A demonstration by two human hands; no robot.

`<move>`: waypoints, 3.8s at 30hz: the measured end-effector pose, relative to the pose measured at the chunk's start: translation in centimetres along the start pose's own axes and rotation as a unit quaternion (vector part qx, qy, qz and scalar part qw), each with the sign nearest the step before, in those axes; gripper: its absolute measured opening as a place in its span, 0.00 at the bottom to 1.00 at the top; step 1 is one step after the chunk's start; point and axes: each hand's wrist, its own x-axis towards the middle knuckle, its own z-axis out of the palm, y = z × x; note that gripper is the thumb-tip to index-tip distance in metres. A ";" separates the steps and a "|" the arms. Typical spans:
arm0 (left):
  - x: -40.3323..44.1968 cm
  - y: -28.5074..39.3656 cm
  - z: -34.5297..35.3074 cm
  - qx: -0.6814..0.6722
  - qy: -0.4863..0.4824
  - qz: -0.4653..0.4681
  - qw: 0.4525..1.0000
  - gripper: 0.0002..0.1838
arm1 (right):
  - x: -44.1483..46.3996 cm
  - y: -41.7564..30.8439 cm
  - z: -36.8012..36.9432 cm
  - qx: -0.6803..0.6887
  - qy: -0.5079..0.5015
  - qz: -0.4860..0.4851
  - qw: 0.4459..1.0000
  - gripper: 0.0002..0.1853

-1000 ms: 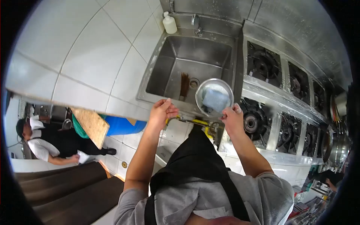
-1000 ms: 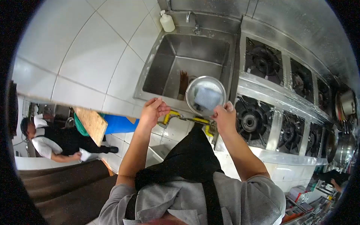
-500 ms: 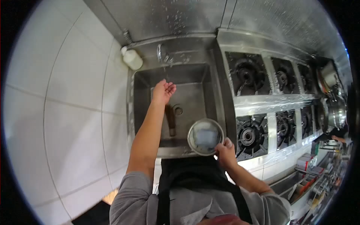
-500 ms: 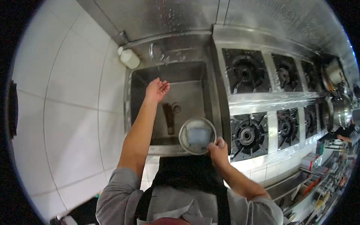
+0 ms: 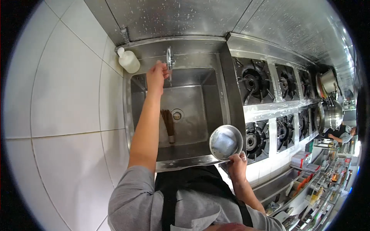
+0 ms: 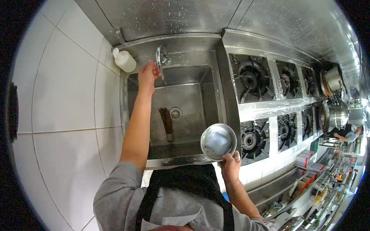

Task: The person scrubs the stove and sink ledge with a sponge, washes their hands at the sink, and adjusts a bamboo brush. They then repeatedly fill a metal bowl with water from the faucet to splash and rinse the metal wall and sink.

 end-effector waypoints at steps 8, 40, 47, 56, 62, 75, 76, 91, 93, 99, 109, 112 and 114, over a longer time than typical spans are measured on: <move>-3.9 1.9 4.2 0.391 -0.083 0.194 0.896 0.20 | 1.9 2.1 3.1 0.029 -0.013 0.038 0.999 0.08; 18.4 -2.8 19.3 -0.274 -0.338 -0.257 0.863 0.34 | 8.5 0.7 -0.9 -0.018 -0.059 0.091 0.994 0.09; 17.6 -4.5 21.6 -0.340 -0.234 -0.236 0.880 0.34 | 9.6 2.0 -1.3 -0.082 -0.076 0.087 0.990 0.10; 11.9 -2.9 16.2 -0.126 -0.092 0.068 0.985 0.23 | 8.9 0.2 1.8 -0.075 -0.044 0.068 0.994 0.06; 8.3 -4.2 11.6 -0.153 -0.307 0.047 0.938 0.19 | 8.4 0.0 3.4 -0.030 -0.052 0.087 0.994 0.06; 14.3 -10.7 18.4 -0.405 0.139 -0.078 0.901 0.24 | 6.6 -0.5 1.0 -0.016 -0.031 0.105 0.994 0.08; 13.4 -10.3 19.1 -0.378 0.133 -0.129 0.907 0.23 | 6.9 0.0 0.2 -0.024 -0.033 0.101 0.994 0.08; 4.5 -25.0 28.0 0.066 -0.117 0.170 0.976 0.36 | 3.7 -2.2 -1.7 -0.146 0.009 0.071 0.987 0.13; -0.9 -26.3 24.2 0.215 -0.188 0.171 0.943 0.42 | 2.8 -2.3 -1.4 -0.086 0.012 0.080 0.993 0.13; 0.8 -16.6 13.5 0.270 -0.279 -0.039 0.921 0.30 | 5.4 -1.2 -1.5 -0.316 -0.061 -0.106 0.941 0.12; 2.4 -0.1 13.2 0.132 -0.159 0.046 0.977 0.24 | 20.6 -4.6 18.6 0.108 -0.087 -0.078 0.987 0.08; 0.9 -0.1 10.6 0.174 -0.159 0.042 0.971 0.27 | 27.7 -4.9 24.2 0.121 -0.073 -0.086 0.986 0.06; -0.4 0.0 9.0 0.178 -0.162 0.050 0.969 0.27 | 31.2 -3.8 26.8 0.136 -0.066 -0.090 0.984 0.05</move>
